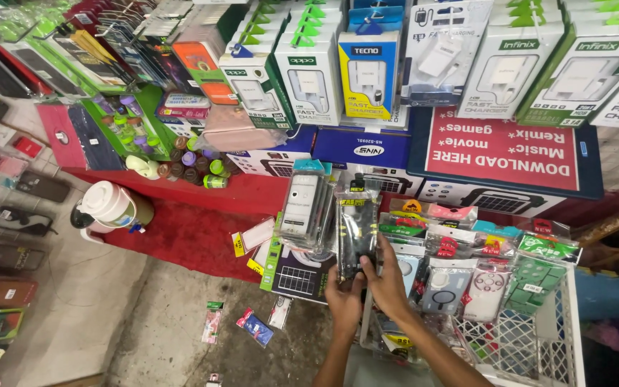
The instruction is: The person sorts through a white plastic basket filled with various packaged phone accessories, including cases and chargers. They pick up individual items, turn them over to inspect the packaging, and place them back into the basket or onto the red counter surface.
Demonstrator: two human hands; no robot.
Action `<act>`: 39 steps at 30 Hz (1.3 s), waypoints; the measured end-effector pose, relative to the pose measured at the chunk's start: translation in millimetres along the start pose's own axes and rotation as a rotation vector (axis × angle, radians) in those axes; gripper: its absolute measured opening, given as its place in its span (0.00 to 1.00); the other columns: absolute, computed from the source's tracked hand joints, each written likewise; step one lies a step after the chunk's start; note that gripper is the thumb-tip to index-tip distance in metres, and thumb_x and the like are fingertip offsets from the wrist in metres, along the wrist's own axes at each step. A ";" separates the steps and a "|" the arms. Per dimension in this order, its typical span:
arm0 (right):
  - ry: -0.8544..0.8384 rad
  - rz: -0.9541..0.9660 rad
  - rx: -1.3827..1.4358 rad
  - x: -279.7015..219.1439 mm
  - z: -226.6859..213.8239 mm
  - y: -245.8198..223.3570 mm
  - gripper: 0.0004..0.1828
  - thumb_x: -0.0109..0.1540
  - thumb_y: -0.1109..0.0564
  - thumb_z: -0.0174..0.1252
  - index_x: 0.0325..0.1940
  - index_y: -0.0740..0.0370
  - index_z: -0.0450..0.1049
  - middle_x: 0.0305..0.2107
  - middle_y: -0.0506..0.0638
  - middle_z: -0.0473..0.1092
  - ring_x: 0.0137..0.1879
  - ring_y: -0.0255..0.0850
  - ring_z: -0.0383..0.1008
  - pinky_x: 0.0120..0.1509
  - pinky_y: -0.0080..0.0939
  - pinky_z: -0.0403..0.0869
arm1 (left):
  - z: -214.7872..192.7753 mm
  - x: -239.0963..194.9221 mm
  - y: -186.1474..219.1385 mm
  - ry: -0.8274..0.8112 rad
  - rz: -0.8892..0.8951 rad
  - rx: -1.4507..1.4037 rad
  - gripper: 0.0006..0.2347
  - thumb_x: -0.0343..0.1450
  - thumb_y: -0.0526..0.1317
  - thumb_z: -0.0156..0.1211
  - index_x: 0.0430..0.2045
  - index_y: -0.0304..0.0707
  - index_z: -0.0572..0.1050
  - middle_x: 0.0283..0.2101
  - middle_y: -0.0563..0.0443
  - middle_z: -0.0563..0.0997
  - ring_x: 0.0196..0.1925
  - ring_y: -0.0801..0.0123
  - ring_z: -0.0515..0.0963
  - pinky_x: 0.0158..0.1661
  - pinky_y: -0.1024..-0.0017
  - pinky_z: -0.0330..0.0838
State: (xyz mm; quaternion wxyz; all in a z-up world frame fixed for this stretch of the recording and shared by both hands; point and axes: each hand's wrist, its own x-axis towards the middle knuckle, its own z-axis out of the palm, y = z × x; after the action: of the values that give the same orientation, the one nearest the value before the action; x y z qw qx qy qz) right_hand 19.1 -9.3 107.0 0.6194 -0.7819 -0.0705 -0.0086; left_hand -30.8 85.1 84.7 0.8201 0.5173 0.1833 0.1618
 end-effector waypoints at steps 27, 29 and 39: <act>0.294 0.428 -0.246 -58.8 -173.3 117.7 0.32 0.50 0.63 0.75 0.56 0.65 0.70 0.39 0.55 0.77 0.41 0.42 0.82 0.41 0.41 0.80 | 81.9 -12.1 -73.7 -0.712 -0.318 1.119 0.13 0.75 0.42 0.58 0.44 0.26 0.78 0.37 0.35 0.82 0.40 0.51 0.83 0.41 0.59 0.73; 0.266 0.418 -0.263 -60.9 -171.9 125.4 0.32 0.50 0.62 0.74 0.56 0.64 0.70 0.40 0.55 0.77 0.41 0.43 0.82 0.40 0.41 0.80 | 82.0 -10.7 -78.2 -0.727 -0.325 1.118 0.14 0.75 0.41 0.57 0.46 0.26 0.76 0.37 0.35 0.82 0.40 0.50 0.82 0.41 0.59 0.74; 0.289 0.344 -0.324 -54.3 -163.8 117.7 0.25 0.54 0.61 0.71 0.54 0.65 0.73 0.39 0.56 0.79 0.43 0.45 0.83 0.42 0.43 0.79 | 91.0 -14.1 -58.5 -0.695 -0.189 0.927 0.19 0.73 0.36 0.50 0.60 0.38 0.73 0.35 0.36 0.82 0.37 0.51 0.83 0.40 0.59 0.74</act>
State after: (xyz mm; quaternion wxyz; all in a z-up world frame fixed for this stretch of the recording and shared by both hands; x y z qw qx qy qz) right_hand -8.3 -199.8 25.8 0.4823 -0.8618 0.1550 -0.0259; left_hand 3.9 -17.2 69.7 0.5313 0.8260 0.0005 -0.1881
